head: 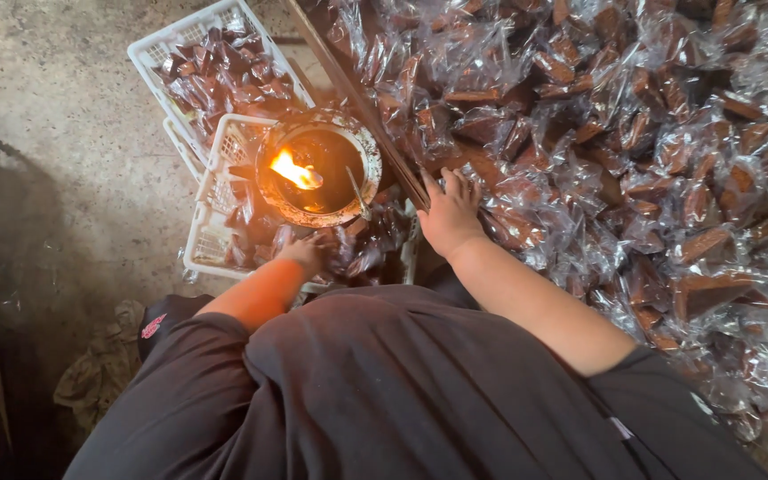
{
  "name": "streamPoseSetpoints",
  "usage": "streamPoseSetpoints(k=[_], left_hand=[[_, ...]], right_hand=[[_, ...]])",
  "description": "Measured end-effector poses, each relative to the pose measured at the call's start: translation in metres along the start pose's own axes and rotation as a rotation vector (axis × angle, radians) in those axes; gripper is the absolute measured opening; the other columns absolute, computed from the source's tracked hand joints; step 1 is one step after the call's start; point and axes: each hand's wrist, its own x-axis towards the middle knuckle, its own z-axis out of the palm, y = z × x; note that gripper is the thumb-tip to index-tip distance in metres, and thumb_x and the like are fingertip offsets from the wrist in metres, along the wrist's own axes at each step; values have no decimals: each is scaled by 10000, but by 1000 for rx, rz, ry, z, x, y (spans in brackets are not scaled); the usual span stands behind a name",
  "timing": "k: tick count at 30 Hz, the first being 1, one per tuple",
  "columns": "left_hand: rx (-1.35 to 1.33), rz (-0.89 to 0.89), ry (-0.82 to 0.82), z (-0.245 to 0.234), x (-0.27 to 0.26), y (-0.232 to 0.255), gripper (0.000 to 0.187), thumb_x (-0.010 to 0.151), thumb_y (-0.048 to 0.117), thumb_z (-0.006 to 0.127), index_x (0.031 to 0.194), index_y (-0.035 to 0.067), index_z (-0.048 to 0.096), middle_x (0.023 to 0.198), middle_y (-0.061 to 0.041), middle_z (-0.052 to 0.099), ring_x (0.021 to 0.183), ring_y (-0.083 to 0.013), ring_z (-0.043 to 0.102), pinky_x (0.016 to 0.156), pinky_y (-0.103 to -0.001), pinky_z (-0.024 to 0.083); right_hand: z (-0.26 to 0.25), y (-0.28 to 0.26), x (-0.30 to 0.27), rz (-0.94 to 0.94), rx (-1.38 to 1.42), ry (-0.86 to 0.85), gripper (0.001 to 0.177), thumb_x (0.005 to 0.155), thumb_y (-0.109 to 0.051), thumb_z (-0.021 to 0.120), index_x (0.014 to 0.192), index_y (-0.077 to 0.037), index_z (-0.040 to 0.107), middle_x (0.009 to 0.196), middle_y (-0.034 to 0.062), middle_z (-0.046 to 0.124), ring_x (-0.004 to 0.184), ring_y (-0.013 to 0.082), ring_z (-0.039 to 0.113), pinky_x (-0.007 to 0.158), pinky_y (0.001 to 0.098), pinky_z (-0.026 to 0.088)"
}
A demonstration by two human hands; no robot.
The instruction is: Manually sealing plastic bags of baked goods by melting the edges over an oil lamp flame and pressing them together.
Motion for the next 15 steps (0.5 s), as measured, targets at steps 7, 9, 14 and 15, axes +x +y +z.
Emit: streamPoseSetpoints(k=[7,9,14,15], left_hand=[[-186,-123,246,29,-69,-24,646,890,502,653,1503,409,471,1627,63,385,1478,-349,385,1166,-654,345],[-209,-193,244,35,-99,-33,667,886,535,662,1510,422,456,1631,63,380,1498,-352,354,1164,-648,363],[-47,-499,-69,45,-168,-77,701,899,642,596,1543,480,372,1698,57,236,1568,-300,226,1177,-660,305],[-48,-505,-66,46,-181,-77,701,899,642,596,1543,480,372,1698,57,236,1568,-300,226,1177,-660,305]], right_hand=[[9,13,3,-47,100,81,731,975,-487,612,1616,-335,295,1636,104,278,1555,286,179,1240,582,79],[26,23,14,-70,125,130,764,952,-562,623,1613,-357,300,1622,99,327,1547,290,228,1237,593,118],[-7,47,50,-220,506,780,362,984,-59,644,1345,-71,623,1409,187,489,1397,397,417,1166,509,377],[-28,49,48,-226,507,780,362,984,-59,644,1345,-71,623,1409,187,489,1397,397,417,1166,509,377]])
